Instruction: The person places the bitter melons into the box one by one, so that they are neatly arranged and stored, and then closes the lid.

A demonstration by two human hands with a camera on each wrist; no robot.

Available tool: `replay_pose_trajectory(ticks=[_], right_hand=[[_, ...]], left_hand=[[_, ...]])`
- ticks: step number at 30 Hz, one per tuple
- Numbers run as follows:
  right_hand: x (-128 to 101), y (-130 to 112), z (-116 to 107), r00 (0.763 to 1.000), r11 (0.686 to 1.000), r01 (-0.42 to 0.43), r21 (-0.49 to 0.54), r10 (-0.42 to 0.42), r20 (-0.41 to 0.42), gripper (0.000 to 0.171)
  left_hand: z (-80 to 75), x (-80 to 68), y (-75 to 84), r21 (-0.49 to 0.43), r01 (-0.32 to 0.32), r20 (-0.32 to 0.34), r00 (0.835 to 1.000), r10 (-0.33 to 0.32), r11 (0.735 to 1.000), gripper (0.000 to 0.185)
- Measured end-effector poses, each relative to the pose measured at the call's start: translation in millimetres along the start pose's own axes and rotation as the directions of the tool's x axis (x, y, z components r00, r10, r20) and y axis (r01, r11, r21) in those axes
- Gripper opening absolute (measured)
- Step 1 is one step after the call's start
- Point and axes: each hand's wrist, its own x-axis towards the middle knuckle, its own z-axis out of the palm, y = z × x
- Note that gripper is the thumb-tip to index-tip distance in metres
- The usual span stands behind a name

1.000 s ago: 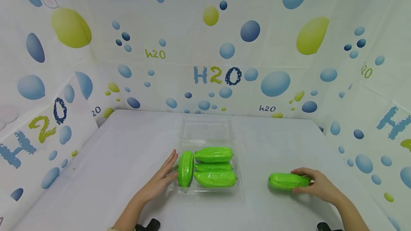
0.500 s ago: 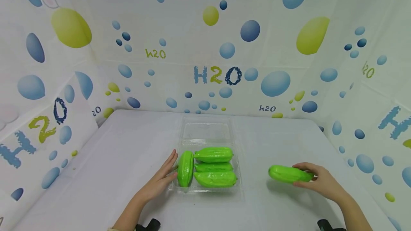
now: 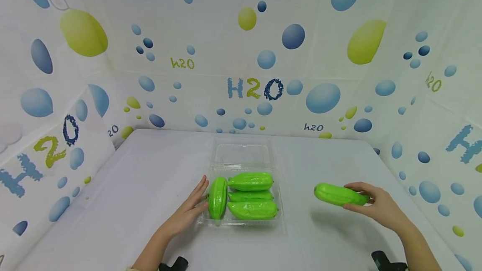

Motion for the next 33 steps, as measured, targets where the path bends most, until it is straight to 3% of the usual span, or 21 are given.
replay_pose_trajectory(ticks=[16, 33], right_hand=[[9, -24, -1, 1.000, 1.000, -0.027, -0.011, 0.026, -0.013, 0.051], [21, -43, 13, 1.000, 0.997, -0.001, 0.075, 0.001, 0.004, 0.049]], left_hand=[[0.2, 0.0, 1.1, 0.012, -0.022, -0.010, 1.000, 0.022, 1.000, 0.060], [-0.3, -1.3, 2.0, -0.011, -0.046, 0.009, 0.999, 0.046, 0.999, 0.060]])
